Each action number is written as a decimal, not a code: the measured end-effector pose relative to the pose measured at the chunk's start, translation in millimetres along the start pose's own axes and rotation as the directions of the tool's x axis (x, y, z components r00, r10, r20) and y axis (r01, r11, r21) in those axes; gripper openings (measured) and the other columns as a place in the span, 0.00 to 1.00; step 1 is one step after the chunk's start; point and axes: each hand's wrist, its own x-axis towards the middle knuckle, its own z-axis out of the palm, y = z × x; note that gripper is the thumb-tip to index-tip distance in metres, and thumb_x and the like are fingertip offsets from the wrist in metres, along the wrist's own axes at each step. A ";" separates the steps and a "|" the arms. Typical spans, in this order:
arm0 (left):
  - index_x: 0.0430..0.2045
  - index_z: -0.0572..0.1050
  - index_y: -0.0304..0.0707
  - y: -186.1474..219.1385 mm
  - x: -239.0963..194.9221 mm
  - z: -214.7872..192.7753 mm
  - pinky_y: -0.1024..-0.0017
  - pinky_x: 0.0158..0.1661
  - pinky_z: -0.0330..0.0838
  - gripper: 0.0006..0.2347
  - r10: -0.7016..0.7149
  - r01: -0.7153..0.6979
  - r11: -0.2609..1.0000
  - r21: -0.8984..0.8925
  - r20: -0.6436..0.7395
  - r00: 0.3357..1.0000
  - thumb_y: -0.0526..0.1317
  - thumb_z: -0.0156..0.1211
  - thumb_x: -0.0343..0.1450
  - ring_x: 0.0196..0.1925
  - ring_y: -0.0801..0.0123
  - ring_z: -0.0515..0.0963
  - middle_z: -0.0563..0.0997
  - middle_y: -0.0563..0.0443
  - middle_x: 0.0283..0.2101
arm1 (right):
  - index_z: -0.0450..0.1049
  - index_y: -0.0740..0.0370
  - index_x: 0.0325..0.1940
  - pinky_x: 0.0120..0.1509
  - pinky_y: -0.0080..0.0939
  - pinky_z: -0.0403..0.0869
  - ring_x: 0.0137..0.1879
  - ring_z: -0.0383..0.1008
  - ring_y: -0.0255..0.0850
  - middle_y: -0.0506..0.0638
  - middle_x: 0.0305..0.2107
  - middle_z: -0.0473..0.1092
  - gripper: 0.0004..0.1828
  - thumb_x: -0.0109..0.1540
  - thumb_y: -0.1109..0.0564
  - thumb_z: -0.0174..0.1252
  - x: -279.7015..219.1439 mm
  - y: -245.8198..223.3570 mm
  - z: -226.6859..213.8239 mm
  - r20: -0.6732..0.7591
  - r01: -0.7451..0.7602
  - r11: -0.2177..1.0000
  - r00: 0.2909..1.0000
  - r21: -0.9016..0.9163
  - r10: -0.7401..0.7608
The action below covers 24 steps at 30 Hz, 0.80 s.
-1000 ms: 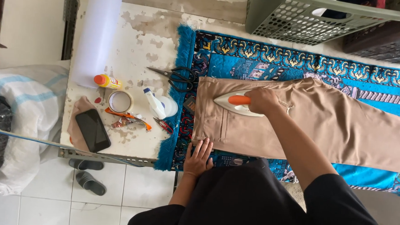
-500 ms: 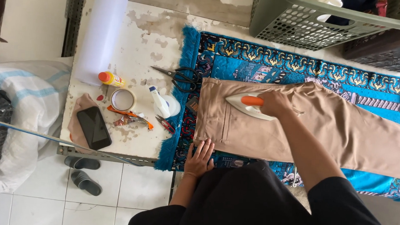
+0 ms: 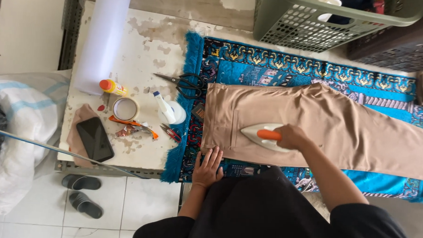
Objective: The person irons a pair of beige trousers laid flat on a patterned mat. They smooth the fabric with one hand while moving the iron with the other, then fold the trousers in half and iron the folded edge.
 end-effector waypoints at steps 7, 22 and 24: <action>0.66 0.70 0.54 -1.8 9.0 -7.1 0.53 0.67 0.63 0.26 0.008 -0.008 1.000 -0.009 -0.027 1.000 0.51 0.29 0.74 0.69 0.68 0.69 0.71 0.56 0.70 | 0.79 0.27 0.50 0.58 0.47 0.78 0.50 0.83 0.46 0.46 0.38 0.81 0.20 0.54 0.40 0.54 -8.6 -17.8 -27.1 -0.152 -0.110 0.994 0.982 0.014 0.111; 0.49 0.78 0.43 28.7 7.3 -2.8 0.51 0.74 0.47 0.15 -0.180 0.212 0.954 -0.211 0.162 0.970 0.44 0.46 0.74 0.66 0.64 0.74 0.79 0.50 0.59 | 0.79 0.32 0.51 0.43 0.53 0.82 0.40 0.84 0.49 0.49 0.31 0.78 0.24 0.51 0.38 0.55 -26.1 -14.0 86.2 -0.316 -0.102 0.969 0.933 0.225 0.171; 0.57 0.74 0.40 47.8 23.9 3.3 0.53 0.72 0.51 0.18 -0.173 0.234 0.925 -0.301 0.215 0.961 0.42 0.48 0.73 0.70 0.59 0.69 0.74 0.45 0.65 | 0.70 0.32 0.55 0.51 0.55 0.80 0.45 0.83 0.52 0.49 0.36 0.77 0.26 0.53 0.33 0.55 -21.3 -12.4 97.4 -0.281 -0.178 0.947 0.926 0.268 0.254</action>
